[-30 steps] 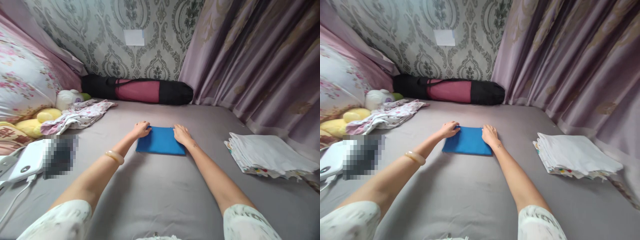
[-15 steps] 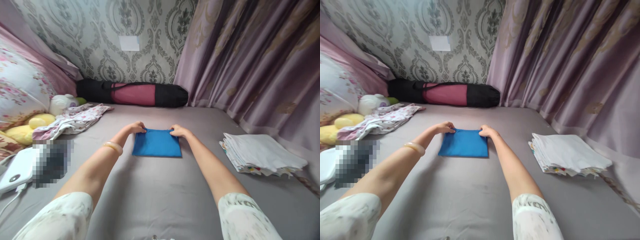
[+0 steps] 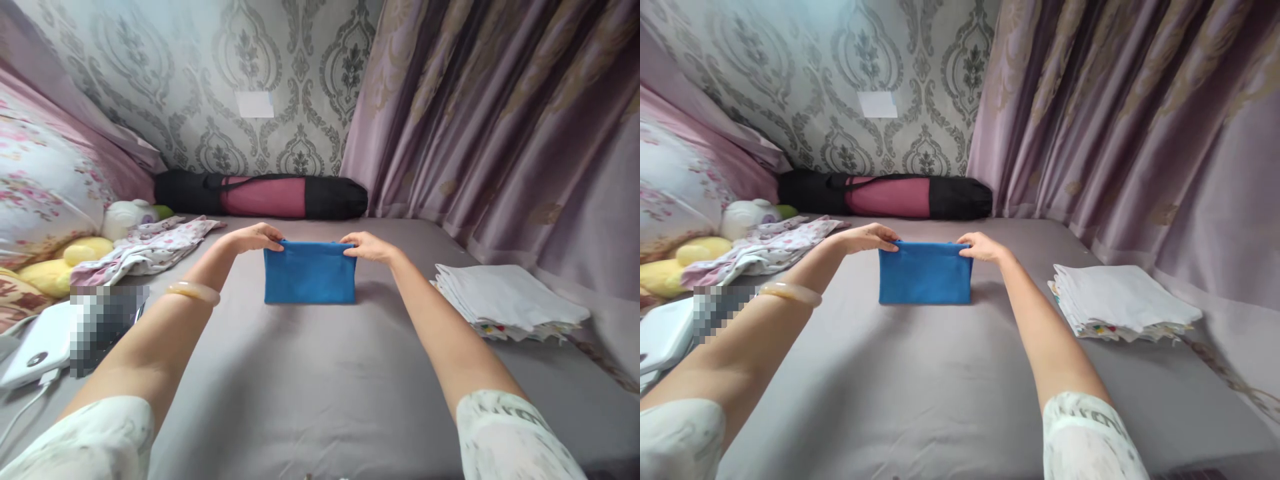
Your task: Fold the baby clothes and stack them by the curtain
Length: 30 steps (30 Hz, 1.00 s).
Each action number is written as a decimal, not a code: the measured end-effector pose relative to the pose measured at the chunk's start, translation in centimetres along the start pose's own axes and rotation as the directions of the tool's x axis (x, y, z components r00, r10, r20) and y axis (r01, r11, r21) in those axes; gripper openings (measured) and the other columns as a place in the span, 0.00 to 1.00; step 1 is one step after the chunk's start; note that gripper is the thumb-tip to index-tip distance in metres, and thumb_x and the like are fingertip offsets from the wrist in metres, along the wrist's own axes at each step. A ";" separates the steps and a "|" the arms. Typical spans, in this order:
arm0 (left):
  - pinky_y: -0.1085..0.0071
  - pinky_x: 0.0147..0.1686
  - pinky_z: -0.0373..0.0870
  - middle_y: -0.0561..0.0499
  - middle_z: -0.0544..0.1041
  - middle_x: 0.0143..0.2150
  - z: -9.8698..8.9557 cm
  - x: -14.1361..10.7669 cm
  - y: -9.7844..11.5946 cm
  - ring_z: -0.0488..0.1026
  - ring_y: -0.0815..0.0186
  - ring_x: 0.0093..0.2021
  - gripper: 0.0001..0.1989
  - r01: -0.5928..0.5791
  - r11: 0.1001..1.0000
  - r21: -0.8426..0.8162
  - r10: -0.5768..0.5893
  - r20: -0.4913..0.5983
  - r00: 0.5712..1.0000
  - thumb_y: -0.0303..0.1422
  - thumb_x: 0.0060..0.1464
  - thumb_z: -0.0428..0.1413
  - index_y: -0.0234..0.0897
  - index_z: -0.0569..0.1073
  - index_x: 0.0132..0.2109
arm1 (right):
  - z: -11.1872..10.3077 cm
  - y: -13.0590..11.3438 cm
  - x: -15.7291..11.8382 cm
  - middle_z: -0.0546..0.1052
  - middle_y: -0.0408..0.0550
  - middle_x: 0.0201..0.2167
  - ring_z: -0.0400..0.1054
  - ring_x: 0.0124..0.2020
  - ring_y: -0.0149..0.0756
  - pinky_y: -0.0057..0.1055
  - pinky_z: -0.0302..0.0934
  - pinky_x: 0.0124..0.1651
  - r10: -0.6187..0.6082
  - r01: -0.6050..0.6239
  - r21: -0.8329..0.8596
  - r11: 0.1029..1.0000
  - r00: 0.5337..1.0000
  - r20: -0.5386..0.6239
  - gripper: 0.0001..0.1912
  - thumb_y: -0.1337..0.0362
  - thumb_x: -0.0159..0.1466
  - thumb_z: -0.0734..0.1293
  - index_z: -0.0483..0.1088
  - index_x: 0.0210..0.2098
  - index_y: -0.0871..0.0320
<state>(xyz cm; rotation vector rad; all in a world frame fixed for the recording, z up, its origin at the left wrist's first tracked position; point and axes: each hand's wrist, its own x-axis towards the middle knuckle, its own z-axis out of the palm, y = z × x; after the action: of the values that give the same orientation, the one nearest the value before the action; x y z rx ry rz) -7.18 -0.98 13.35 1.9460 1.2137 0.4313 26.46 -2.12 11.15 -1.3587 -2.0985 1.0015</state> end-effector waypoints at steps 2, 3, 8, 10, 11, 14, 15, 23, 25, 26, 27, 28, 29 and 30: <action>0.68 0.39 0.69 0.50 0.80 0.36 -0.9 -0.1 1.0 0.75 0.59 0.38 0.20 -0.087 0.996 -0.002 0.086 -0.077 0.993 0.46 0.39 0.63 0.37 0.79 0.37 | -1.0 -1.2 0.0 0.79 0.45 0.40 0.72 0.40 0.34 0.28 0.65 0.44 -0.062 0.063 0.028 0.998 0.998 -0.029 0.14 0.70 0.56 0.67 0.74 0.42 0.59; 0.67 0.38 0.69 0.49 0.79 0.36 -1.2 -0.1 1.5 0.74 0.60 0.37 0.20 -0.136 0.991 0.008 0.136 -0.135 0.981 0.45 0.40 0.62 0.36 0.78 0.38 | -1.3 -1.7 0.0 0.79 0.45 0.40 0.72 0.41 0.34 0.29 0.65 0.45 -0.096 0.097 0.013 0.995 0.994 -0.059 0.13 0.71 0.56 0.66 0.74 0.42 0.59; 0.63 0.44 0.68 0.48 0.79 0.37 -0.4 -0.7 1.7 0.74 0.61 0.36 0.16 -0.205 0.930 0.307 0.327 -0.427 0.843 0.37 0.49 0.56 0.35 0.77 0.43 | -0.3 -3.0 -0.8 0.77 0.48 0.41 0.70 0.42 0.38 0.32 0.61 0.46 -0.289 0.194 -0.317 0.928 0.913 -0.287 0.12 0.73 0.59 0.63 0.73 0.41 0.59; 0.59 0.53 0.63 0.48 0.79 0.39 1.4 -1.6 0.6 0.74 0.60 0.40 0.13 -0.151 0.867 0.475 0.371 -0.412 0.832 0.32 0.51 0.52 0.38 0.77 0.43 | 1.5 -2.4 -1.9 0.76 0.50 0.42 0.67 0.44 0.40 0.34 0.59 0.48 -0.355 0.188 -0.485 0.854 0.892 -0.279 0.14 0.76 0.58 0.61 0.72 0.40 0.58; 0.56 0.57 0.58 0.48 0.79 0.39 2.6 -2.3 -0.1 0.74 0.59 0.43 0.13 -0.138 0.826 0.546 0.389 -0.376 0.841 0.30 0.52 0.51 0.39 0.76 0.42 | 2.6 -1.8 -2.7 0.75 0.51 0.42 0.66 0.45 0.41 0.35 0.58 0.49 -0.372 0.188 -0.554 0.811 0.897 -0.239 0.16 0.77 0.58 0.60 0.72 0.41 0.58; 0.57 0.60 0.53 0.48 0.78 0.43 6.6 -4.6 -2.8 0.72 0.60 0.47 0.15 -0.180 0.740 0.649 0.407 -0.219 0.887 0.26 0.53 0.48 0.41 0.74 0.44 | 6.2 0.1 -5.2 0.73 0.52 0.41 0.64 0.45 0.41 0.34 0.55 0.51 -0.367 0.219 -0.661 0.717 0.926 -0.092 0.19 0.80 0.58 0.56 0.70 0.41 0.58; 0.57 0.60 0.53 0.48 0.78 0.44 7.9 -5.4 -3.6 0.72 0.61 0.48 0.16 -0.207 0.722 0.661 0.413 -0.171 0.895 0.25 0.53 0.47 0.42 0.73 0.45 | 7.3 0.7 -6.0 0.73 0.52 0.41 0.63 0.45 0.40 0.34 0.55 0.51 -0.368 0.239 -0.672 0.701 0.928 -0.053 0.19 0.80 0.59 0.55 0.70 0.41 0.57; 0.56 0.59 0.53 0.46 0.75 0.52 11.5 -8.6 -6.1 0.70 0.59 0.52 0.24 -0.238 0.704 0.669 0.383 -0.076 0.920 0.21 0.47 0.45 0.43 0.72 0.49 | 9.5 2.0 -9.0 0.72 0.52 0.46 0.62 0.48 0.39 0.33 0.52 0.55 -0.300 0.278 -0.660 0.698 0.950 0.084 0.23 0.82 0.58 0.55 0.69 0.47 0.59; 0.57 0.59 0.53 0.47 0.75 0.51 11.3 -8.7 -5.7 0.70 0.59 0.51 0.23 -0.229 0.734 0.640 0.355 -0.074 0.932 0.23 0.46 0.46 0.43 0.73 0.48 | 9.0 1.4 -8.9 0.73 0.51 0.46 0.63 0.49 0.39 0.33 0.51 0.56 -0.245 0.247 -0.648 0.720 0.965 0.094 0.24 0.81 0.57 0.56 0.71 0.47 0.58; 0.57 0.59 0.53 0.48 0.76 0.50 11.2 -8.7 -5.5 0.71 0.60 0.50 0.21 -0.214 0.757 0.617 0.332 -0.082 0.940 0.24 0.47 0.47 0.43 0.73 0.47 | 8.8 1.0 -8.7 0.74 0.50 0.46 0.64 0.49 0.38 0.33 0.51 0.56 -0.203 0.216 -0.643 0.735 0.975 0.095 0.23 0.80 0.58 0.56 0.72 0.46 0.57; 0.58 0.59 0.53 0.49 0.77 0.48 11.1 -8.5 -5.2 0.72 0.60 0.49 0.18 -0.182 0.786 0.591 0.299 -0.106 0.948 0.25 0.50 0.47 0.43 0.74 0.46 | 8.7 0.6 -8.4 0.74 0.49 0.45 0.65 0.49 0.38 0.33 0.52 0.56 -0.153 0.174 -0.639 0.749 0.984 0.088 0.21 0.79 0.60 0.56 0.73 0.44 0.57; 0.59 0.58 0.54 0.50 0.78 0.46 11.1 -8.2 -4.9 0.72 0.61 0.47 0.16 -0.135 0.817 0.561 0.258 -0.146 0.955 0.27 0.53 0.46 0.43 0.74 0.44 | 8.7 0.2 -7.9 0.75 0.49 0.45 0.66 0.48 0.39 0.34 0.53 0.55 -0.103 0.124 -0.637 0.761 0.992 0.071 0.20 0.78 0.61 0.56 0.74 0.43 0.56; 0.60 0.57 0.56 0.50 0.79 0.44 11.1 -7.7 -4.5 0.73 0.61 0.46 0.14 -0.075 0.844 0.531 0.211 -0.199 0.957 0.29 0.56 0.45 0.42 0.74 0.44 | 8.8 -0.2 -7.3 0.76 0.50 0.45 0.67 0.48 0.39 0.34 0.53 0.55 -0.063 0.073 -0.634 0.770 0.997 0.039 0.20 0.76 0.62 0.55 0.74 0.43 0.57; 0.60 0.55 0.57 0.49 0.79 0.43 11.3 -7.1 -4.1 0.73 0.61 0.46 0.14 -0.009 0.864 0.504 0.162 -0.260 0.952 0.32 0.59 0.45 0.42 0.74 0.44 | 9.0 -0.6 -6.5 0.76 0.50 0.46 0.67 0.49 0.40 0.34 0.54 0.55 -0.044 0.031 -0.628 0.778 0.999 -0.005 0.20 0.75 0.63 0.55 0.74 0.45 0.57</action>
<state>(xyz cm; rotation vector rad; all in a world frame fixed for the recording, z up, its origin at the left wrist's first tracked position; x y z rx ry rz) -5.91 -11.16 3.91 2.4507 1.5491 0.5046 22.58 -11.21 5.97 -1.5924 -2.5547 0.2417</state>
